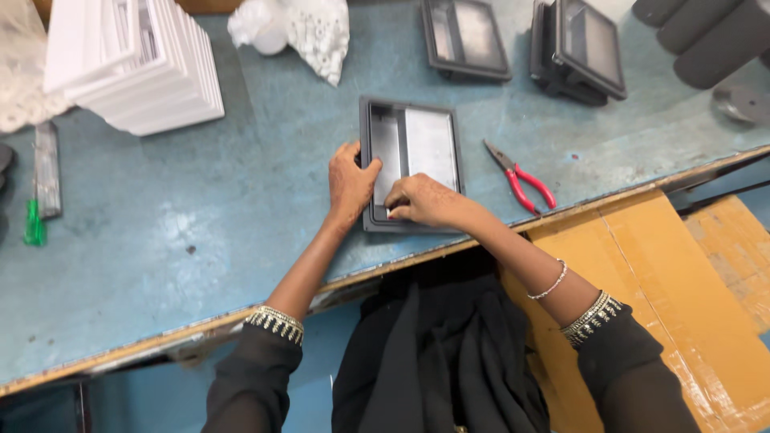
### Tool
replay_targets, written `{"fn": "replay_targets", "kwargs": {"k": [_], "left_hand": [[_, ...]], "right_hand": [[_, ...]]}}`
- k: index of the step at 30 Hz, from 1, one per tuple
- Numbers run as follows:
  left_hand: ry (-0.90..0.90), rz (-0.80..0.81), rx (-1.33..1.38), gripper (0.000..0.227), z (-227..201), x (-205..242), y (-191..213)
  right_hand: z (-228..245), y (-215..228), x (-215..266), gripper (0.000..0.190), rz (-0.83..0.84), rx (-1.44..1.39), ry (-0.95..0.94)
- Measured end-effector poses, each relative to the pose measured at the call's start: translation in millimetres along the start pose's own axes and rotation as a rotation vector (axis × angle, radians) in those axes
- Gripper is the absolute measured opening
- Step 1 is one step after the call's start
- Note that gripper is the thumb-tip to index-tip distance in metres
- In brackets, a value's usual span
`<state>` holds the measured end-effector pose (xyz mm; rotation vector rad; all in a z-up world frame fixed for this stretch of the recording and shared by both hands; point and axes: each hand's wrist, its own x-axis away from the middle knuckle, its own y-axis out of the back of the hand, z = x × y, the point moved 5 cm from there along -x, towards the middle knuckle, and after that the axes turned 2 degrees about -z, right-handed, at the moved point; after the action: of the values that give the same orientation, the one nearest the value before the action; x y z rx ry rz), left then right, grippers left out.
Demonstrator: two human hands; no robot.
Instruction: The person uses red-handled pliers to press small white plastic pieces into a black rectangular housing on a blue workbench. They repeatedly pick up the pieces, position them, and secure them with the pliers while other housings and parts are visible nearby.
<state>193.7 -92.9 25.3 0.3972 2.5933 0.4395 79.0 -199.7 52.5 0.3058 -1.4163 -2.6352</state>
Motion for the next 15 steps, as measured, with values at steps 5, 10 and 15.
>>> {"fn": "replay_targets", "kwargs": {"k": [5,10,15], "left_hand": [[0.07,0.114,-0.118,0.039,12.4,-10.8,-13.1],[0.061,0.026,-0.204,0.052,-0.1,22.8,19.2],[0.381,0.035,0.01,0.042,-13.3,114.7,41.5]], "right_hand": [[-23.8,-1.6,-11.6,0.023,0.159,-0.101,-0.204],[-37.3,-9.9,-21.9,0.023,0.324,-0.322,-0.328],[-43.7,-7.4,-27.9,0.025,0.381,-0.36,-0.343]]}}
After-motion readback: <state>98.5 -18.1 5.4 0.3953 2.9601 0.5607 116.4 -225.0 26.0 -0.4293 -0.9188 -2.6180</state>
